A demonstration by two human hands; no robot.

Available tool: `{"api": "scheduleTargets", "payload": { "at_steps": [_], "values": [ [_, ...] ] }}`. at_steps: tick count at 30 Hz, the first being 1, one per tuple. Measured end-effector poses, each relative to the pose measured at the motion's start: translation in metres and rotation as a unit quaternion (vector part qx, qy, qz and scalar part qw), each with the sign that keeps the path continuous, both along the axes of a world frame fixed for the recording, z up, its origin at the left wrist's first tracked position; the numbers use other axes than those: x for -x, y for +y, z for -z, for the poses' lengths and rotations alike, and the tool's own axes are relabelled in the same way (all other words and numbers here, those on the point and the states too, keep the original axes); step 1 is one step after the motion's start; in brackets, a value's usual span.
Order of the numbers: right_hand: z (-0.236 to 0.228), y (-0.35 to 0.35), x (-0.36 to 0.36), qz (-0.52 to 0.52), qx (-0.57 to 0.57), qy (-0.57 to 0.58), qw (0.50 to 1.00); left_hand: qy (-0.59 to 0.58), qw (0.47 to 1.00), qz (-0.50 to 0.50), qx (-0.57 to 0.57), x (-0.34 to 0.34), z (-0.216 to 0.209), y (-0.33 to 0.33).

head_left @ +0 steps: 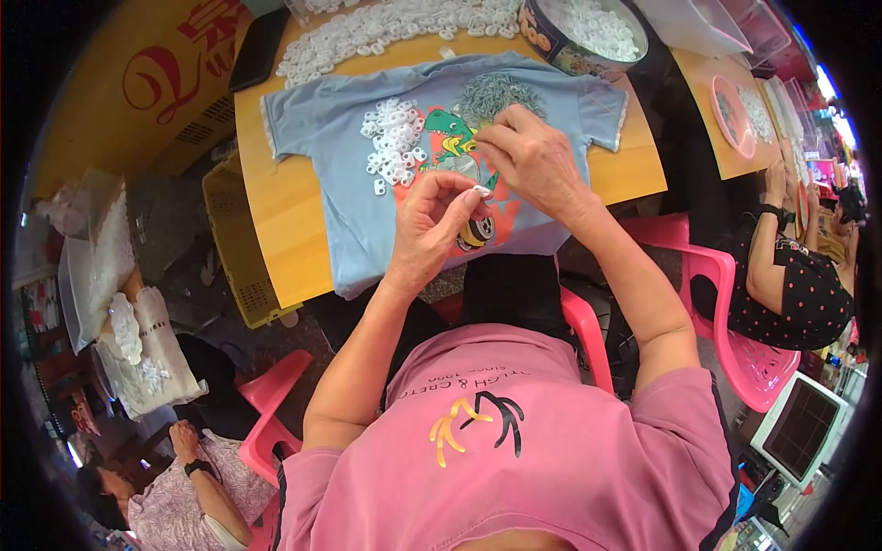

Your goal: Applying small decorative beads or plastic pieces to a t-shirt with a printed design.

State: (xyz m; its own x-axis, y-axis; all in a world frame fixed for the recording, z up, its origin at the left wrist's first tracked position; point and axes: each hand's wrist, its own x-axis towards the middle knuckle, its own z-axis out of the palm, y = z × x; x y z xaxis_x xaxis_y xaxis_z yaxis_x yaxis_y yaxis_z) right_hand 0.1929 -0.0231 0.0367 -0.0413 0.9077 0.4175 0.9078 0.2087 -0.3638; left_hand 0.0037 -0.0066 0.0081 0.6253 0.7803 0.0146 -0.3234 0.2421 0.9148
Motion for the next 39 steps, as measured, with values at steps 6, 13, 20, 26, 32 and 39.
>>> {"api": "scheduleTargets", "payload": {
  "at_steps": [6, 13, 20, 26, 32, 39],
  "values": [
    [-0.002, 0.001, -0.008, 0.026, -0.023, 0.024, 0.999, -0.006, 1.000, -0.003, 0.010, -0.001, 0.001, 0.000],
    [-0.006, 0.006, 0.001, -0.002, -0.006, -0.011, 1.000, -0.014, 1.000, 0.001, 0.008, 0.000, 0.001, 0.001],
    [-0.002, 0.012, 0.003, -0.020, 0.013, -0.055, 0.998, -0.022, 1.000, 0.006, 0.009, 0.000, 0.000, 0.002],
    [-0.008, 0.025, 0.008, 0.019, 0.095, -0.061, 0.993, -0.048, 0.998, 0.002, 0.038, 0.003, 0.003, 0.005],
    [-0.010, 0.031, 0.010, -0.006, 0.088, -0.131, 0.987, -0.108, 0.987, -0.024, 0.114, 0.002, 0.001, 0.009],
    [-0.009, 0.030, 0.010, -0.010, 0.071, -0.159, 0.985, -0.129, 0.981, -0.033, 0.140, 0.003, 0.002, 0.010]
  ]
}}
